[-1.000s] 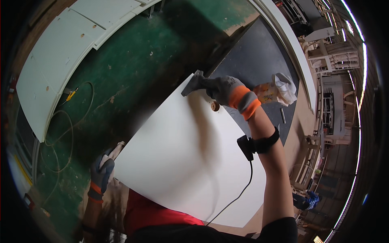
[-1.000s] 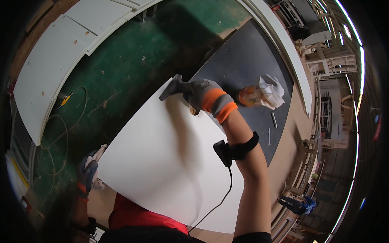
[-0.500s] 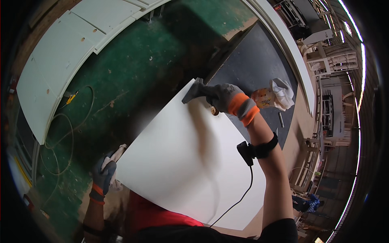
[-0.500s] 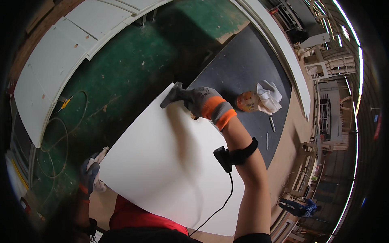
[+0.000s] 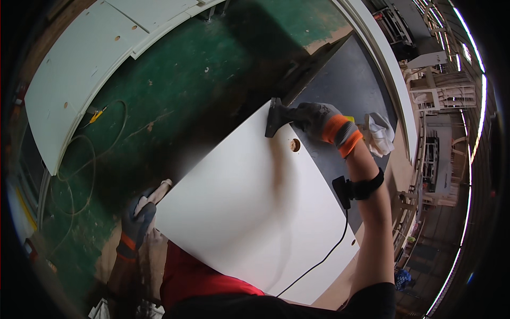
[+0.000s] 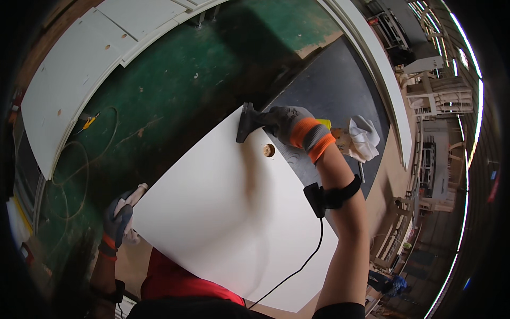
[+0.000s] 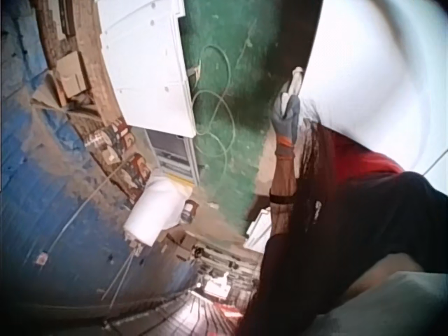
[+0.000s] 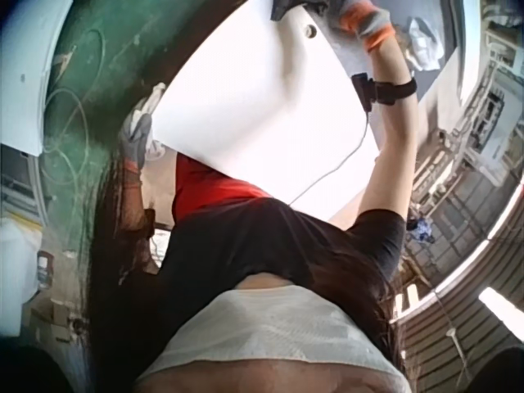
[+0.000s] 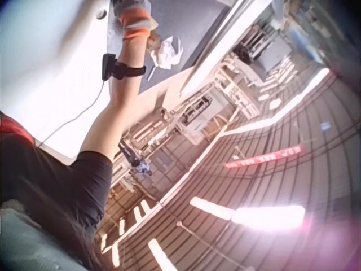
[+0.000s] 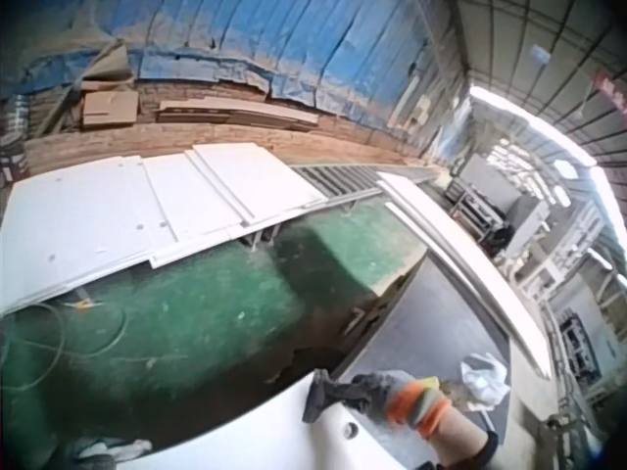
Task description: The recorder is cleaning and preparing a white furniture panel by scraping off debris and wiping it with a cloth in a factory setting.
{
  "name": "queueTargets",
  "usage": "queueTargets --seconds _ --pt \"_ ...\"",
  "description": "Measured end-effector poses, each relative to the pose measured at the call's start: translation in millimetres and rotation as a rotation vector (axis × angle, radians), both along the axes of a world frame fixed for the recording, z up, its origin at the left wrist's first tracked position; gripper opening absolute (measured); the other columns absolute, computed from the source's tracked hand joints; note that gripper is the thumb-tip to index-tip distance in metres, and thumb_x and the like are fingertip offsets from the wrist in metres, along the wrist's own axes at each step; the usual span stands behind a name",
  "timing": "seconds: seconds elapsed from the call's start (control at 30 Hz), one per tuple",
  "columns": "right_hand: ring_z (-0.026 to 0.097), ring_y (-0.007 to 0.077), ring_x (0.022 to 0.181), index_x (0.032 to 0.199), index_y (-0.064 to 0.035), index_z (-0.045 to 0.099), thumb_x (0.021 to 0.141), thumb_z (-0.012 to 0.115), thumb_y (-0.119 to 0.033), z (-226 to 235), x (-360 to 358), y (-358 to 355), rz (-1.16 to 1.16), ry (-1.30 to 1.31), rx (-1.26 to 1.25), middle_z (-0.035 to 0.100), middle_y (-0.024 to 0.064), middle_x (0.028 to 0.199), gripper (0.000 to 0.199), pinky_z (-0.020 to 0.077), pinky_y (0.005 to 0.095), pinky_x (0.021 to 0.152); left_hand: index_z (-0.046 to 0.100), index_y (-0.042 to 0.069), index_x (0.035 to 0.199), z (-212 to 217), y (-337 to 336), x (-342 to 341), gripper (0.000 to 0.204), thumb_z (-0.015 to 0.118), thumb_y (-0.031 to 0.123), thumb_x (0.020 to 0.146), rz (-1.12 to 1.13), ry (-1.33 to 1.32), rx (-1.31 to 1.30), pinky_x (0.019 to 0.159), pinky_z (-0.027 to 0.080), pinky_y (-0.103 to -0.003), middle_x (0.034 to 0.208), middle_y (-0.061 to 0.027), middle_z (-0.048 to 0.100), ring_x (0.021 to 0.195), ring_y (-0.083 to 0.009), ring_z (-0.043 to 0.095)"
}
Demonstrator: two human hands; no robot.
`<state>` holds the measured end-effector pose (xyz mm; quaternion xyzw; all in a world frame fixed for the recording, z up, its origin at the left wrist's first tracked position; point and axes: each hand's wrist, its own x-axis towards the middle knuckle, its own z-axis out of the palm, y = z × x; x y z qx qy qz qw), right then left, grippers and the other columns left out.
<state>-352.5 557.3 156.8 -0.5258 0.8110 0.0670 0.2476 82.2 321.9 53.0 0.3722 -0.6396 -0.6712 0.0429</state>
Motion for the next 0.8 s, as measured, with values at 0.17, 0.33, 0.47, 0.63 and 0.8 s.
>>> queueTargets --seconds 0.17,0.33,0.47,0.63,0.8 --pt "0.064 0.0313 0.097 0.122 -0.0231 0.063 0.090 0.058 -0.018 1.6 -7.8 0.1 0.074 0.014 0.031 0.067 0.0086 0.105 0.033 0.0511 0.0378 0.085 0.060 -0.001 0.121 -24.7 -9.3 32.0 0.036 0.058 0.025 0.095 0.086 -0.060 -0.138 0.081 0.047 -0.028 0.099 -0.0030 0.064 0.089 -0.0117 0.056" --pt "0.065 0.0284 0.082 0.098 -0.0127 0.069 0.080 0.061 -0.007 7.2 34.0 -28.0 0.137 -0.091 0.047 0.065 0.0073 0.091 0.021 0.0530 0.0368 0.072 0.056 -0.006 0.123 -23.5 -15.5 65.0 0.041 0.061 0.025 0.096 0.312 -0.117 -0.106 0.083 0.047 -0.026 0.101 -0.0047 0.063 0.092 -0.0122 0.056" --pt "0.064 0.0266 0.085 0.097 -0.0192 0.069 0.084 0.062 -0.018 -17.9 81.6 -40.4 0.378 0.019 -0.088 0.064 0.0033 0.093 0.015 0.0535 0.0382 0.071 0.059 -0.005 0.113 -5.8 -19.1 73.7 0.036 0.056 0.027 0.098 0.273 -0.144 -0.192 0.080 0.046 -0.030 0.096 -0.0059 0.062 0.089 -0.0114 0.053" --pt "0.066 0.0246 0.081 0.101 -0.0245 0.070 0.085 0.061 -0.023 2.4 179.8 -102.1 0.384 -0.047 0.096 0.067 0.0039 0.086 0.018 0.0538 0.0361 0.065 0.058 -0.007 0.121 -2.0 -23.2 105.4 0.046 0.062 0.030 0.095 0.379 -0.168 -0.231 0.087 0.046 -0.028 0.107 -0.0065 0.064 0.095 -0.0117 0.055" --pt "0.067 0.0219 0.095 0.106 -0.0243 0.069 0.087 0.053 -0.013 -20.7 269.3 -124.2 0.526 -0.168 -0.226 0.069 -0.0020 0.102 0.027 0.0537 0.0291 0.076 0.055 -0.007 0.126 6.6 -24.6 121.8 0.052 0.064 0.032 0.094 0.575 -0.149 -0.270 0.091 0.044 -0.028 0.113 -0.0073 0.062 0.102 -0.0135 0.055"
